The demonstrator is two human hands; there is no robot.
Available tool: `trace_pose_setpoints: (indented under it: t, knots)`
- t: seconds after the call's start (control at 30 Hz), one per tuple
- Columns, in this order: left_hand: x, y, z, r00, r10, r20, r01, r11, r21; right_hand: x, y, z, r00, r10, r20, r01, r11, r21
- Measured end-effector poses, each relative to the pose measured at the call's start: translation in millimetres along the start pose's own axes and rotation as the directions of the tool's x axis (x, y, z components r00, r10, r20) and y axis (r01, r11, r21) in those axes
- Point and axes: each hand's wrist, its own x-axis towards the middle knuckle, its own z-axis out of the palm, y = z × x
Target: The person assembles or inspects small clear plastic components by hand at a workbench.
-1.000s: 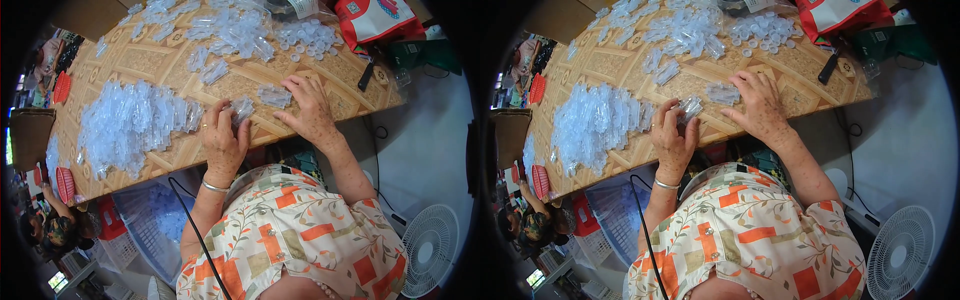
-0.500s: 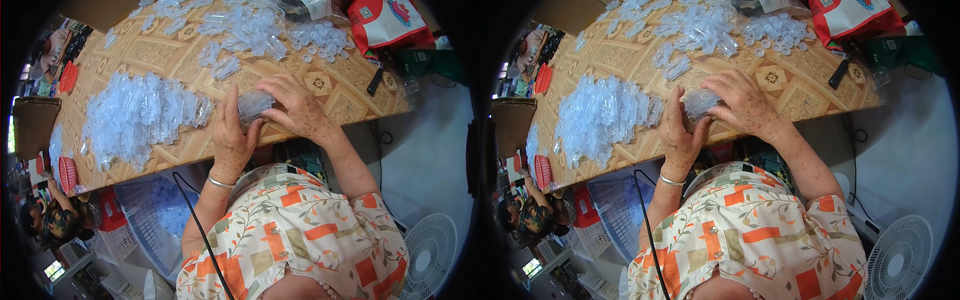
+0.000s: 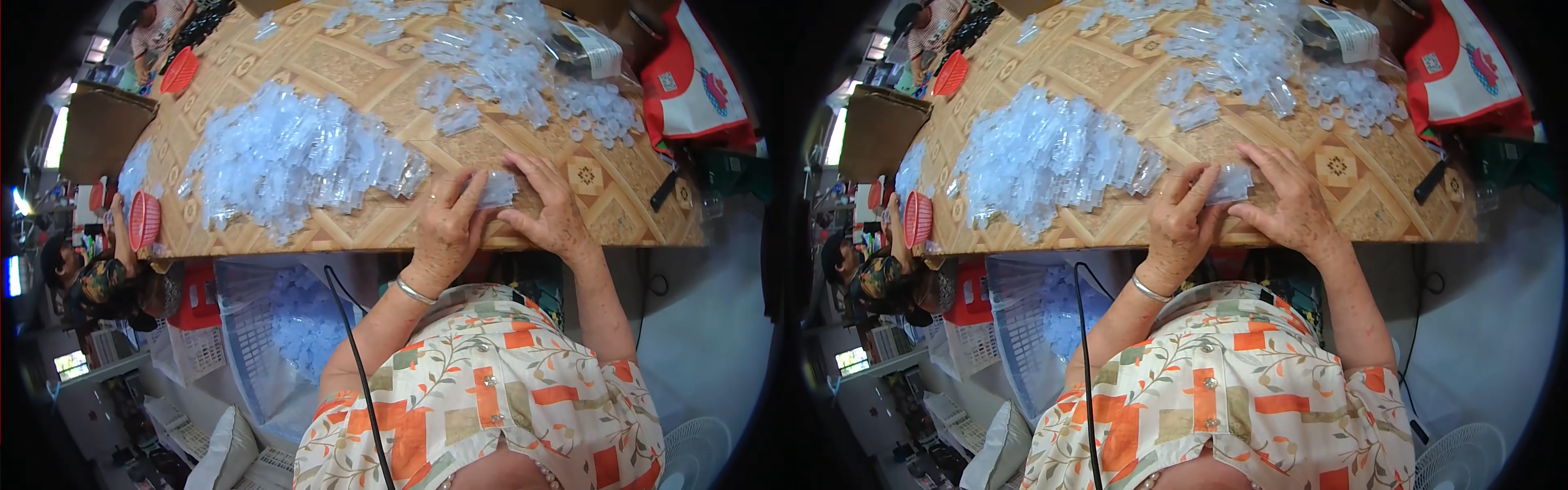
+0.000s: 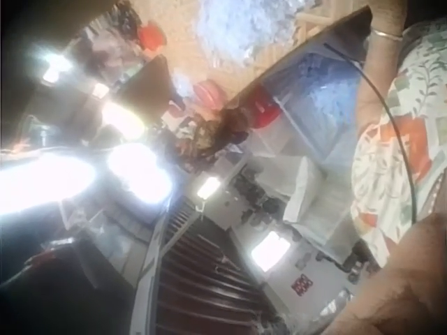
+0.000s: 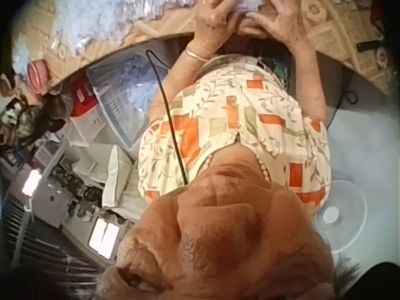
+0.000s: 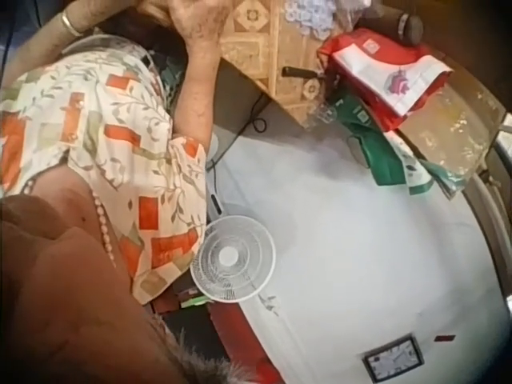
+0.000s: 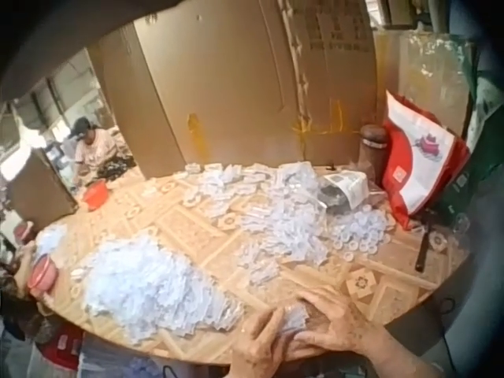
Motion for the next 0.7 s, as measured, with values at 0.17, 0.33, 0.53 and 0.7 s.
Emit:
trace_pose_setpoints:
  t: [0.17,0.33,0.53,0.7]
  knots:
    - [3.7,4.7,-21.7,0.995,-0.039,-0.088,0.036,0.998,-0.042,-3.8,4.3,0.1,1.0,0.013,-0.011,-0.013,1.0,-0.005]
    - [32.8,-31.5,-96.5,0.919,0.072,-0.388,0.057,0.949,0.311,-4.7,0.6,-1.2,0.999,0.033,0.023,-0.032,0.999,-0.027]
    - [64.9,-126.7,-159.5,0.886,-0.053,-0.46,0.273,0.862,0.426,-5.9,2.3,-2.6,1.0,0.014,0.006,-0.014,0.995,-0.095]
    - [68.4,-168.1,-181.6,0.938,0.036,-0.345,0.173,0.814,0.554,-1.7,1.4,-2.4,0.998,-0.041,-0.051,0.037,0.997,-0.069]
